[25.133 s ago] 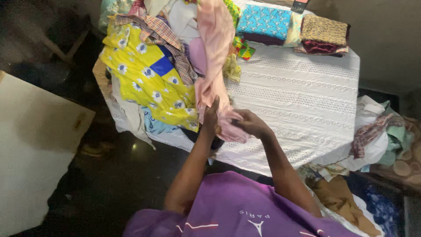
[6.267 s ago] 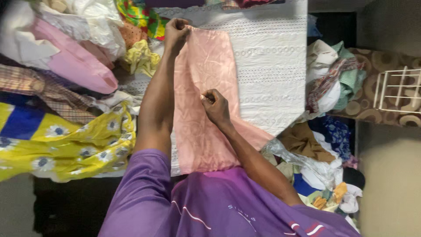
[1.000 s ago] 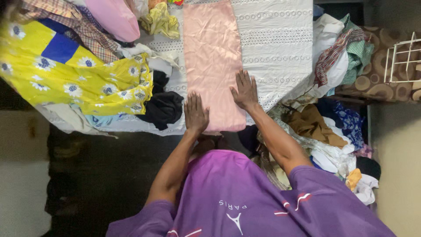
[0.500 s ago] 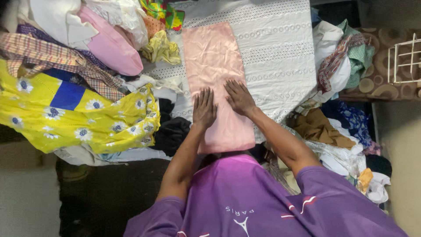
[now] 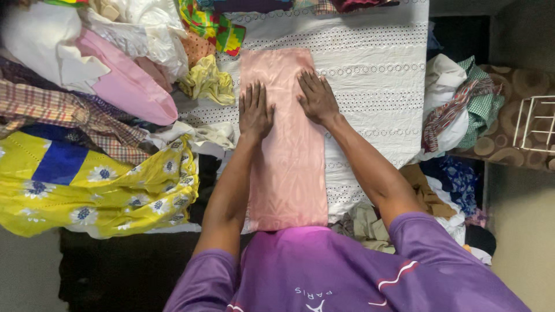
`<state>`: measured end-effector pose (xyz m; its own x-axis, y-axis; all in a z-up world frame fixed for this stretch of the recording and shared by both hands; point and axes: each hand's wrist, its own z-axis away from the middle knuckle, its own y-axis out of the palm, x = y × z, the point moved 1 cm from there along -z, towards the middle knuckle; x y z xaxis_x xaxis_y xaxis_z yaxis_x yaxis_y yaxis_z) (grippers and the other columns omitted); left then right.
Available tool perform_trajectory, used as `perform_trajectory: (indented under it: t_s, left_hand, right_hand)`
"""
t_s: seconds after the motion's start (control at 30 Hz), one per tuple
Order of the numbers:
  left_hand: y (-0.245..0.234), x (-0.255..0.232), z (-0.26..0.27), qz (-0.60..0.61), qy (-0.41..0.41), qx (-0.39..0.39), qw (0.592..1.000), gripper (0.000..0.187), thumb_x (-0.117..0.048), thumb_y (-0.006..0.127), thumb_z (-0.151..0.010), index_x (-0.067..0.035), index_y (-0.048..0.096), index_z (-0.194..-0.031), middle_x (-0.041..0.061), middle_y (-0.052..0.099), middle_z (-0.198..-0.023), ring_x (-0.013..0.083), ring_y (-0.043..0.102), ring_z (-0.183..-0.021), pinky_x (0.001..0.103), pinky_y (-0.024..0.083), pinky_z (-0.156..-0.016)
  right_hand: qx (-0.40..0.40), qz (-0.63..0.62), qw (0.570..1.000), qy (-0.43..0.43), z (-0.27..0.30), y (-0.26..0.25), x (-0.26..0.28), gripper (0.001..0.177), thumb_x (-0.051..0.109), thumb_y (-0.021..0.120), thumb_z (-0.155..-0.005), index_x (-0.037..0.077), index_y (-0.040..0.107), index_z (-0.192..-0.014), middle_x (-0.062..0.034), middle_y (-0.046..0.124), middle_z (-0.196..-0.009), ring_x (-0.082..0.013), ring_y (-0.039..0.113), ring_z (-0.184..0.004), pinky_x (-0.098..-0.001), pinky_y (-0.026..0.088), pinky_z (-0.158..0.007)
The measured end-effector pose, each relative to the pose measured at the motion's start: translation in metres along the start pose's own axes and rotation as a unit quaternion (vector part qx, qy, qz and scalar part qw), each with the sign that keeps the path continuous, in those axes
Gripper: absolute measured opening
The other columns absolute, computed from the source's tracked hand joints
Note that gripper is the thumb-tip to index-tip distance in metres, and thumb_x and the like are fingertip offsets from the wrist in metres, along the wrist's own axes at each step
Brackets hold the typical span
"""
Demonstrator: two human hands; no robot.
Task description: The person folds a piece of pink fabric and then a yellow patterned child's garment on a white lace-covered table, smoothing the items by hand as they work.
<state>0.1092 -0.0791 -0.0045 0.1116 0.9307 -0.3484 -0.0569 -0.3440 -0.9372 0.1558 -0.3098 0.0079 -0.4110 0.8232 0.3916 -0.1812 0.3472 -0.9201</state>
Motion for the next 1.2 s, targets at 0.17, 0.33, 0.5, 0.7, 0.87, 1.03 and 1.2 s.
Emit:
perform_trajectory:
  t_s: [0.17, 0.33, 0.5, 0.7, 0.87, 1.03, 1.2]
  left_hand:
    - [-0.009, 0.013, -0.039, -0.007, -0.018, -0.005, 1.000, 0.070, -0.044, 0.043, -0.108, -0.007, 0.024, -0.164, 0.012, 0.019, -0.172, 0.0331, 0.011, -0.160, 0.051, 0.012, -0.129]
    - [-0.015, 0.025, -0.074, -0.013, -0.040, 0.014, 0.999, 0.072, -0.043, 0.044, -0.105, -0.006, 0.023, -0.163, 0.013, 0.016, -0.172, 0.0337, 0.014, -0.158, 0.053, 0.014, -0.125]
    - [-0.016, 0.041, -0.104, -0.012, -0.027, -0.001, 1.000, 0.067, -0.035, 0.053, -0.102, -0.004, 0.034, -0.158, 0.016, 0.029, -0.165, 0.0366, 0.031, -0.148, 0.053, 0.025, -0.121]
    - [-0.024, 0.066, -0.126, 0.014, 0.065, -0.083, 0.994, 0.030, -0.016, 0.061, -0.098, -0.005, 0.063, -0.126, 0.016, 0.059, -0.138, 0.0365, 0.055, -0.126, 0.049, 0.047, -0.103]
    - [-0.035, 0.063, -0.135, 0.020, 0.020, -0.028, 0.999, 0.014, -0.014, 0.059, -0.099, -0.007, 0.065, -0.110, 0.018, 0.063, -0.119, 0.0385, 0.058, -0.114, 0.051, 0.049, -0.091]
    - [-0.043, 0.055, -0.140, 0.007, -0.024, 0.038, 0.999, 0.021, -0.015, 0.066, -0.096, -0.009, 0.064, -0.116, 0.018, 0.058, -0.128, 0.0385, 0.053, -0.124, 0.050, 0.045, -0.102]
    - [-0.051, 0.030, -0.130, 0.086, 0.126, -0.001, 0.988, 0.076, -0.007, 0.077, -0.078, -0.013, 0.048, -0.148, 0.014, 0.046, -0.153, 0.0359, 0.041, -0.142, 0.049, 0.034, -0.116]
  right_hand:
    - [-0.003, 0.009, 1.000, -0.002, -0.033, -0.014, -0.014, 0.061, 0.035, 0.043, -0.106, 0.005, 0.035, -0.159, -0.0162, 0.029, -0.168, -0.0333, 0.025, -0.154, -0.0544, 0.018, -0.122]
    - [-0.016, 0.008, 1.000, 0.001, -0.057, -0.016, -0.032, 0.056, 0.028, 0.043, -0.108, 0.003, 0.039, -0.157, -0.0154, 0.034, -0.166, -0.0347, 0.029, -0.154, -0.0535, 0.022, -0.123]
    - [-0.007, -0.013, 1.000, 0.013, -0.082, -0.013, -0.055, 0.053, 0.016, 0.052, -0.104, 0.004, 0.045, -0.155, -0.0164, 0.038, -0.163, -0.0355, 0.035, -0.151, -0.0529, 0.029, -0.121]
    - [-0.064, -0.008, 0.996, -0.056, -0.103, -0.037, -0.055, 0.035, 0.004, 0.068, -0.096, 0.003, 0.063, -0.131, -0.0153, 0.061, -0.143, -0.0331, 0.056, -0.134, -0.0439, 0.046, -0.115]
    - [-0.017, -0.002, 0.999, 0.047, -0.118, -0.046, -0.047, 0.027, 0.011, 0.079, -0.080, 0.000, 0.066, -0.101, -0.0165, 0.063, -0.103, -0.0365, 0.058, -0.100, -0.0488, 0.047, -0.088]
    - [0.003, -0.030, 0.998, 0.062, -0.121, -0.041, -0.045, 0.013, 0.015, 0.076, -0.091, 0.003, 0.070, -0.091, -0.0150, 0.064, -0.098, -0.0330, 0.061, -0.097, -0.0477, 0.050, -0.086]
    - [-0.080, -0.077, 0.992, -0.058, -0.101, -0.066, -0.020, 0.004, 0.007, 0.074, -0.093, 0.005, 0.071, -0.092, -0.0126, 0.063, -0.094, -0.0296, 0.063, -0.090, -0.0435, 0.054, -0.082]
